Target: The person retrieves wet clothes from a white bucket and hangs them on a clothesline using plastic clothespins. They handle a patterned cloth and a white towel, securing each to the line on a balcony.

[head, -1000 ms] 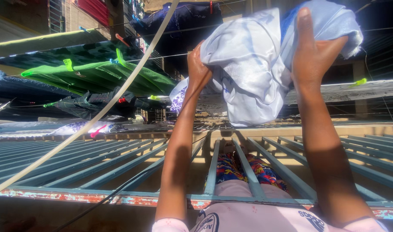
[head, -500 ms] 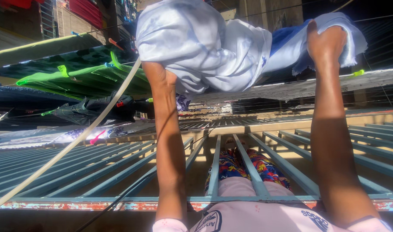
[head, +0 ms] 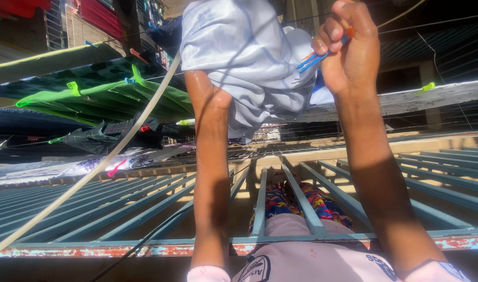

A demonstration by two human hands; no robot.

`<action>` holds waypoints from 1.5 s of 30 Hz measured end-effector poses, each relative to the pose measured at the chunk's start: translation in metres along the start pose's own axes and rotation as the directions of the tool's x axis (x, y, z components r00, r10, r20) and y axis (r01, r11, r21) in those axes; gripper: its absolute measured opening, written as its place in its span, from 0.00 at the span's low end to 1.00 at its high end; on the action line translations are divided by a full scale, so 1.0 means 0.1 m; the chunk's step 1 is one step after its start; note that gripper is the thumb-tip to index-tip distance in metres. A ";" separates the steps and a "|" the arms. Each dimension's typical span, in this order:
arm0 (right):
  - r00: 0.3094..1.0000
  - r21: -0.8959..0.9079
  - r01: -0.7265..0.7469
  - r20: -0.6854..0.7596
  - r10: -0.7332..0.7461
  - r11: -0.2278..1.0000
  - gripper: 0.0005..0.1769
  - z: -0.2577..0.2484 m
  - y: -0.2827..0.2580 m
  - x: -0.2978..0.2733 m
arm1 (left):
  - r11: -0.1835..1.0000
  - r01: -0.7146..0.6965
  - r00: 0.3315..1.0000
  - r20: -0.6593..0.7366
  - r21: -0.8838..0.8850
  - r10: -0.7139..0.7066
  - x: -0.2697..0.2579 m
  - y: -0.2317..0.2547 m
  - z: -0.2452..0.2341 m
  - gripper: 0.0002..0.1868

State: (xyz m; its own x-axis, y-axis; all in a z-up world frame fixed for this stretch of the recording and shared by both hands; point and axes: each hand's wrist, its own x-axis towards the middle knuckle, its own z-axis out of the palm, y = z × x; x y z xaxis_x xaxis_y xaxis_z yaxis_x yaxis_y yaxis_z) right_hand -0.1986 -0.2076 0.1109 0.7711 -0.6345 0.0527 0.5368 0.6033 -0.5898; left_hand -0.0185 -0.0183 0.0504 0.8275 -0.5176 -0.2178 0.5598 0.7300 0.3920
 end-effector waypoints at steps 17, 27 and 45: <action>0.968 -0.967 -0.185 -0.148 -0.205 -0.174 0.23 -1.52 0.43 0.46 | 0.971 0.241 0.962 0.133 -0.015 -0.237 0.24 -0.39 -0.32 0.08; 0.693 -0.772 0.068 -0.419 0.586 -0.633 0.21 -2.47 1.06 0.51 | 0.808 -0.383 0.914 0.310 0.447 0.261 -0.17 -0.19 -0.20 0.21; 0.872 -0.962 0.106 0.211 0.441 0.250 0.41 -1.32 1.98 -0.48 | 0.473 -0.433 0.895 0.303 0.767 0.328 0.08 -0.48 -0.37 0.22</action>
State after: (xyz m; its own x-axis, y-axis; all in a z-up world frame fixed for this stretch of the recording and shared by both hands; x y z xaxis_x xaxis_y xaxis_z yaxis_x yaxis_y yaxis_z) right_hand -0.1746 -0.1216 -0.1143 0.9817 -0.1853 -0.0442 -0.1133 -0.3813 -0.9175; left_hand -0.0372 -0.0409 -0.0034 0.9109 -0.3586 0.2042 -0.1271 0.2271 0.9655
